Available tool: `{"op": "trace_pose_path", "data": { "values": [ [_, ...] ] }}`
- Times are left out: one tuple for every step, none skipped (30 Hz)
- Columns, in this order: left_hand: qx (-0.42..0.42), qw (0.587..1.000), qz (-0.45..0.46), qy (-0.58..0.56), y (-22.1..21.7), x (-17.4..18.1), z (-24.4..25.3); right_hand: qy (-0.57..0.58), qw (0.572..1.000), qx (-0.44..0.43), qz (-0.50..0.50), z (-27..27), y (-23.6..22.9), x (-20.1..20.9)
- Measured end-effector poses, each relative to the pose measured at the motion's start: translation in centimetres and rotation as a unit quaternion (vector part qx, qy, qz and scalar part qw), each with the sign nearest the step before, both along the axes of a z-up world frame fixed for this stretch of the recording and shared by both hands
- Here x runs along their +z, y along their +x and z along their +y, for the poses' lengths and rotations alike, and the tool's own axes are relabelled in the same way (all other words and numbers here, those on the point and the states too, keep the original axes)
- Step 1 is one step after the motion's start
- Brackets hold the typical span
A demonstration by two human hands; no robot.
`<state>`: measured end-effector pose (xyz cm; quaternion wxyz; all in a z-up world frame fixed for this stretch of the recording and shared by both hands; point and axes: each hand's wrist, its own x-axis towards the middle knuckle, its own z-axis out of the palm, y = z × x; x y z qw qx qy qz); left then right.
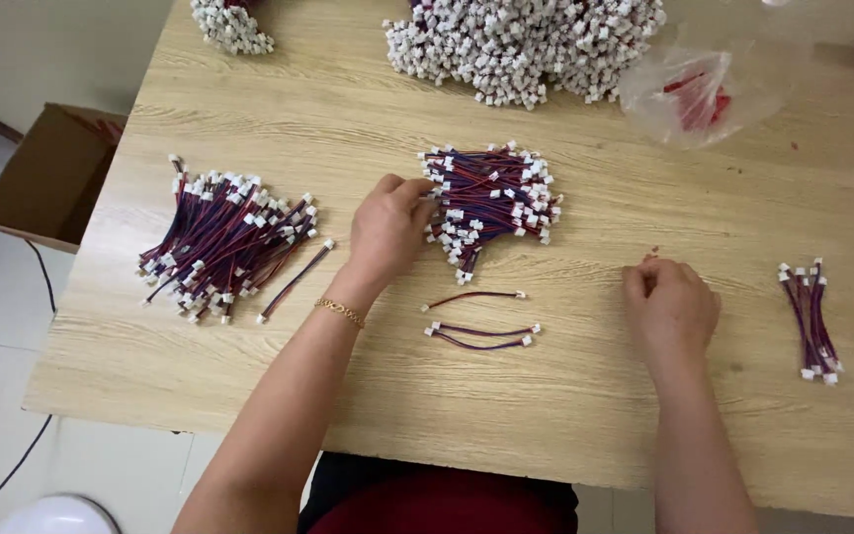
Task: Bundling small electronic wire cables into organized groups on a wooden table.
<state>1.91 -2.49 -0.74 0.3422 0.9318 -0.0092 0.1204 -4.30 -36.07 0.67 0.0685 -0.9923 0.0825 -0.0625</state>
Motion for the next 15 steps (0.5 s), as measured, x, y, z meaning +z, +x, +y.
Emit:
{"op": "trace_pose_path", "data": {
  "values": [
    [0.005,1.000,-0.001,0.014,0.3,-0.3,-0.1,0.053,0.996,0.021,-0.066,0.1,-0.5,0.1],
    [0.005,1.000,0.000,0.014,0.5,-0.6,-0.1,0.054,0.996,0.021,-0.066,0.5,-0.7,1.2],
    [0.009,1.000,-0.010,0.009,0.7,-0.9,-0.2,0.170,0.981,0.042,-0.084,0.9,-0.9,2.3],
    [0.010,1.000,-0.022,0.004,1.0,-1.2,-0.4,0.285,0.951,0.061,-0.104,1.1,-1.1,3.4],
    [0.008,1.000,-0.022,0.005,1.2,-1.4,-0.3,0.285,0.951,0.059,-0.105,1.2,-1.1,3.0],
    [0.014,1.000,0.002,-0.013,1.4,-1.6,-0.3,0.369,0.919,0.070,-0.121,1.3,-1.1,2.7],
    [0.021,0.999,0.026,-0.031,1.6,-1.8,-0.3,0.450,0.879,0.081,-0.136,1.3,-1.2,2.4],
    [0.022,0.999,0.025,-0.031,1.6,-1.9,-0.3,0.450,0.878,0.083,-0.137,1.9,-1.5,2.9],
    [0.025,0.998,0.039,-0.053,1.6,-1.9,-0.2,0.494,0.857,0.087,-0.120,2.6,-1.8,3.4],
    [0.028,0.995,0.053,-0.074,1.6,-1.9,-0.1,0.536,0.833,0.091,-0.101,3.2,-2.1,3.9],
    [0.029,0.996,0.051,-0.074,1.5,-1.7,0.0,0.537,0.832,0.093,-0.101,3.7,-2.2,3.9],
    [0.022,0.996,0.048,-0.074,1.5,-1.5,0.1,0.560,0.818,0.103,-0.078,4.0,-2.3,3.9],
    [0.015,0.996,0.044,-0.074,1.5,-1.3,0.2,0.582,0.803,0.114,-0.054,4.4,-2.4,3.9],
    [0.014,0.996,0.043,-0.074,1.4,-1.3,0.3,0.582,0.803,0.113,-0.055,4.5,-2.4,3.4],
    [0.009,0.995,0.041,-0.086,1.3,-1.3,0.4,0.604,0.788,0.110,-0.043,4.7,-2.4,2.9]
  ]
}}
